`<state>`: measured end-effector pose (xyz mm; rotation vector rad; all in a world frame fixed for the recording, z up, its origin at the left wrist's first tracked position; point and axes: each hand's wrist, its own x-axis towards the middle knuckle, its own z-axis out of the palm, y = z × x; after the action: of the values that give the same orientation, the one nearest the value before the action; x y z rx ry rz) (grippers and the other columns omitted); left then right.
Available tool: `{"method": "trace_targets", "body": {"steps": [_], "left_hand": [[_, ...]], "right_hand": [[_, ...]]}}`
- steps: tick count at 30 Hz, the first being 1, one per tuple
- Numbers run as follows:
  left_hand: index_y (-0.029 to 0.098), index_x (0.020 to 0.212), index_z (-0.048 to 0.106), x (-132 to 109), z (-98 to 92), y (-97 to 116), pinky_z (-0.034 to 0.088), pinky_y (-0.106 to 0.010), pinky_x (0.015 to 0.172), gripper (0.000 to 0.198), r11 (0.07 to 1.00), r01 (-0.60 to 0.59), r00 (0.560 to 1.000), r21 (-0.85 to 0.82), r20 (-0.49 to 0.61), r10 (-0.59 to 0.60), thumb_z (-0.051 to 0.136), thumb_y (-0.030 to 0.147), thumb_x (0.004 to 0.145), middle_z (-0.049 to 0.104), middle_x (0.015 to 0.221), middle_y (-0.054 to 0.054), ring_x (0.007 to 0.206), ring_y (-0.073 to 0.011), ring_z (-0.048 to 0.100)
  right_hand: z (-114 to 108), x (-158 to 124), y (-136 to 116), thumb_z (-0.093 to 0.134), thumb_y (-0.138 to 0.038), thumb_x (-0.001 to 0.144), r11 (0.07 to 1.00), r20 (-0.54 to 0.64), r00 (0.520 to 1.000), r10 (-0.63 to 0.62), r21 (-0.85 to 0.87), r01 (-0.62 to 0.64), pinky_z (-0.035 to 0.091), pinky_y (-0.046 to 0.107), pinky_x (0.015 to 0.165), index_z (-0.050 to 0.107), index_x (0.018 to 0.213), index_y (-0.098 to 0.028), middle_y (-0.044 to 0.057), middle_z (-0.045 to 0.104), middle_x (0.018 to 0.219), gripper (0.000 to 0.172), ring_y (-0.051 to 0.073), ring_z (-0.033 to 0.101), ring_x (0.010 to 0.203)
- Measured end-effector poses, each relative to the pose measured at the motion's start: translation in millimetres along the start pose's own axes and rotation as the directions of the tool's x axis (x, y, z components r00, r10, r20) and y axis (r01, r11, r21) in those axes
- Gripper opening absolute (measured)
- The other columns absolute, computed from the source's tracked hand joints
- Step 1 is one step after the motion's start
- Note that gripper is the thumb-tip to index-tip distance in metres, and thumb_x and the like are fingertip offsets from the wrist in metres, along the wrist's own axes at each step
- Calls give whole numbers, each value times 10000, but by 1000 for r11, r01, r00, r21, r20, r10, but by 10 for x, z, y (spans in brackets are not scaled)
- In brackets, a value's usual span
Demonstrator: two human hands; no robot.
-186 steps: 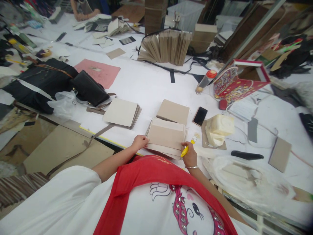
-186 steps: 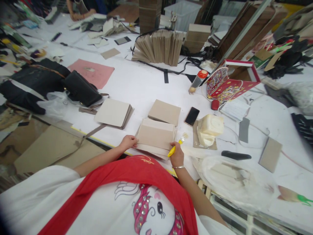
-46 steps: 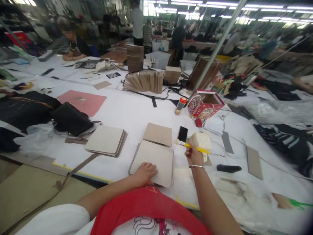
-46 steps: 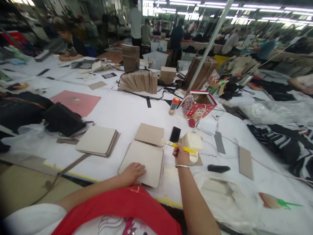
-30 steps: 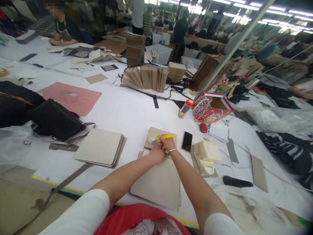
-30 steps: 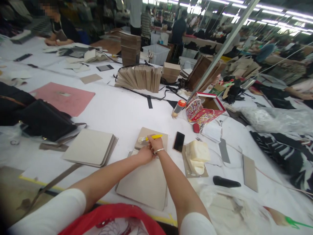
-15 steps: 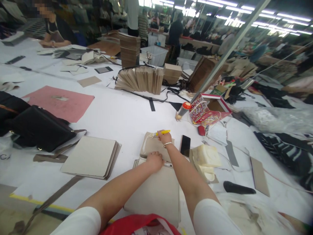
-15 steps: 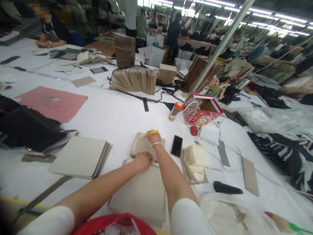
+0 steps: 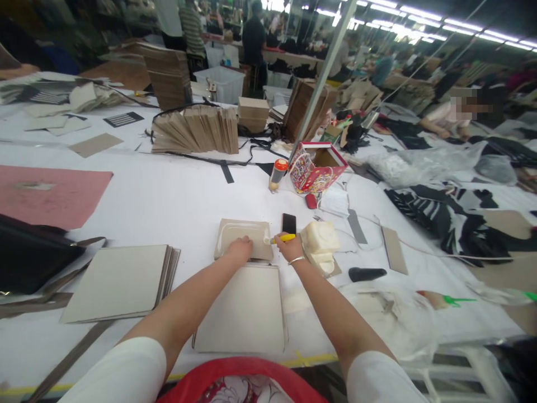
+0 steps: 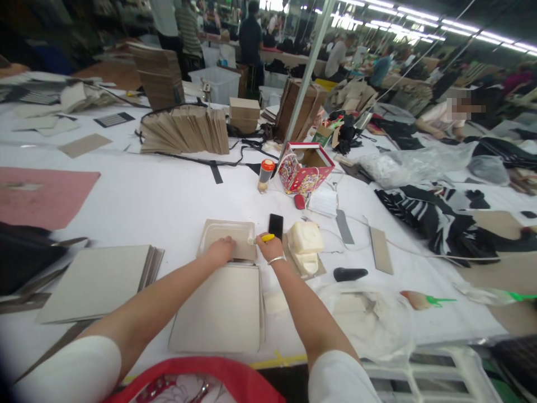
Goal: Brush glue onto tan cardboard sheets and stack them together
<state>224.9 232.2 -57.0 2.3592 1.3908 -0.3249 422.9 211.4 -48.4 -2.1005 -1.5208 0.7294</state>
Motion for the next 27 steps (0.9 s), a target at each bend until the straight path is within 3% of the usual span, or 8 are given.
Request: {"method": "trace_targets", "body": {"steps": [3, 6, 12, 16, 21, 25, 27], "left_hand": [[90, 1096, 508, 18, 9, 8, 423, -353, 855, 353, 999, -24, 1000, 36, -9, 24, 560, 190, 762, 531, 1039, -179, 1009, -256, 523], [93, 1047, 548, 19, 14, 27, 422, -364, 861, 299, 997, -50, 999, 64, -17, 51, 550, 205, 769, 534, 1042, -181, 1017, -270, 520], [82, 964, 611, -14, -47, 58, 434, -387, 835, 269, 988, -106, 993, 110, -34, 110, 588, 219, 734, 561, 1007, -181, 985, -298, 540], [77, 935, 636, -61, -123, 66, 450, -358, 797, 264, 986, -119, 992, 115, -28, 123, 603, 216, 713, 588, 995, -177, 941, -289, 569], [86, 845, 657, -120, -198, 118, 457, -315, 749, 187, 989, -123, 991, 85, -33, 126, 595, 162, 686, 628, 912, -161, 860, -259, 606], [102, 883, 630, -217, -335, 147, 453, -319, 740, 208, 992, -106, 984, 69, -136, 115, 496, 114, 724, 623, 930, -156, 859, -243, 603], [110, 945, 595, -314, -460, 104, 446, -337, 759, 251, 998, -54, 960, 46, -272, 64, 427, 108, 758, 599, 999, -160, 908, -242, 582]], "right_hand": [[-16, -309, 90, 467, -362, 791, 993, 32, 993, -112, -20, 113, 394, 178, 560, 646, 759, -189, -5, 644, 645, 251, 97, 577, 584], [-91, -490, 128, 464, -354, 787, 990, 47, 989, -141, 16, 141, 402, 184, 550, 643, 721, -189, -13, 625, 604, 252, 96, 565, 552], [-330, -591, 28, 512, -432, 757, 934, -83, 996, 36, 358, -4, 454, 193, 502, 640, 868, -167, -3, 622, 599, 314, 100, 576, 501], [-484, -701, -16, 519, -536, 736, 814, -186, 977, 107, 581, 22, 501, 222, 499, 597, 1038, -145, 34, 653, 699, 501, 109, 592, 503], [-571, -922, 11, 493, -568, 752, 757, -233, 968, 91, 647, 84, 518, 245, 490, 520, 1156, -161, 50, 665, 769, 574, 118, 608, 502], [-596, -1072, 32, 444, -560, 793, 774, -247, 969, -7, 612, 162, 523, 253, 507, 502, 1118, -160, 55, 661, 774, 518, 124, 618, 530], [-607, -1119, 12, 429, -547, 809, 802, -255, 965, -61, 563, 200, 528, 264, 537, 509, 1040, -160, 60, 657, 789, 458, 128, 623, 558]]}}
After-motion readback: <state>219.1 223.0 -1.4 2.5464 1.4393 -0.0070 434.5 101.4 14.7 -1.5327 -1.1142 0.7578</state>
